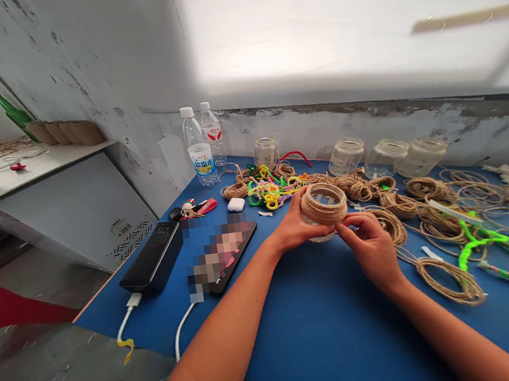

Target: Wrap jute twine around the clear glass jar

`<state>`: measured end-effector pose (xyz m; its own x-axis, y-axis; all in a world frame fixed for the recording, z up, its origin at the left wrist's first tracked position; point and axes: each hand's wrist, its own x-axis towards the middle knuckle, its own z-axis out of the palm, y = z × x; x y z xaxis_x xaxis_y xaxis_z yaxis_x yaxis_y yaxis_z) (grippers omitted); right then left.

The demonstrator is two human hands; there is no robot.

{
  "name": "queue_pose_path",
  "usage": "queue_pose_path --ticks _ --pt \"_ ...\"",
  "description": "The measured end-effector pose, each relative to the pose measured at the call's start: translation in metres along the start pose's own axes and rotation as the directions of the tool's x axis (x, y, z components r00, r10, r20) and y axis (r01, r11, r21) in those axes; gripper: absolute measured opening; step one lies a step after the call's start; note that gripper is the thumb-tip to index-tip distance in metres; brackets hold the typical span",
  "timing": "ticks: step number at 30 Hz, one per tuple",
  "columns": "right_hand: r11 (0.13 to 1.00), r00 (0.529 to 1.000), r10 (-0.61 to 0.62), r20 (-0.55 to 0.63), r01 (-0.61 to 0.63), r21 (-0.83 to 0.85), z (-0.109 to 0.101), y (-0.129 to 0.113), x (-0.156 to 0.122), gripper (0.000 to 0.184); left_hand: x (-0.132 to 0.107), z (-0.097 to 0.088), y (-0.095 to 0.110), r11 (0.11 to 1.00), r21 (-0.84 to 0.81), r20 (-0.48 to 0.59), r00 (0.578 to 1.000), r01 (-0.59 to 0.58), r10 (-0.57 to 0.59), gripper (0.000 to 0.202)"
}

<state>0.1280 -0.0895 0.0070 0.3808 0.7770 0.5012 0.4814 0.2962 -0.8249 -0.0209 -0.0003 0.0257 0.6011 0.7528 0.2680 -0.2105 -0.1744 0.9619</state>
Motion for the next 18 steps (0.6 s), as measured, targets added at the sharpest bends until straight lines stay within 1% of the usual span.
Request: queue_pose_path --ticks 9,14,18 --pt "1.0 1.0 0.01 -0.004 -0.01 0.014 0.0014 -0.0014 0.0002 0.027 0.0005 0.0001 -0.0005 1.0 -0.003 0.002 1.0 0.005 -0.005 0.102" --pt "1.0 1.0 0.014 -0.004 -0.014 0.012 0.002 -0.0019 0.0 0.027 0.0007 0.0006 -0.0003 0.999 -0.03 -0.002 1.0 0.013 -0.013 0.104" --pt "1.0 1.0 0.011 -0.007 -0.011 0.009 0.0021 -0.002 0.0001 0.026 0.0011 0.0006 -0.0007 0.999 -0.043 0.017 1.0 0.017 -0.016 0.103"
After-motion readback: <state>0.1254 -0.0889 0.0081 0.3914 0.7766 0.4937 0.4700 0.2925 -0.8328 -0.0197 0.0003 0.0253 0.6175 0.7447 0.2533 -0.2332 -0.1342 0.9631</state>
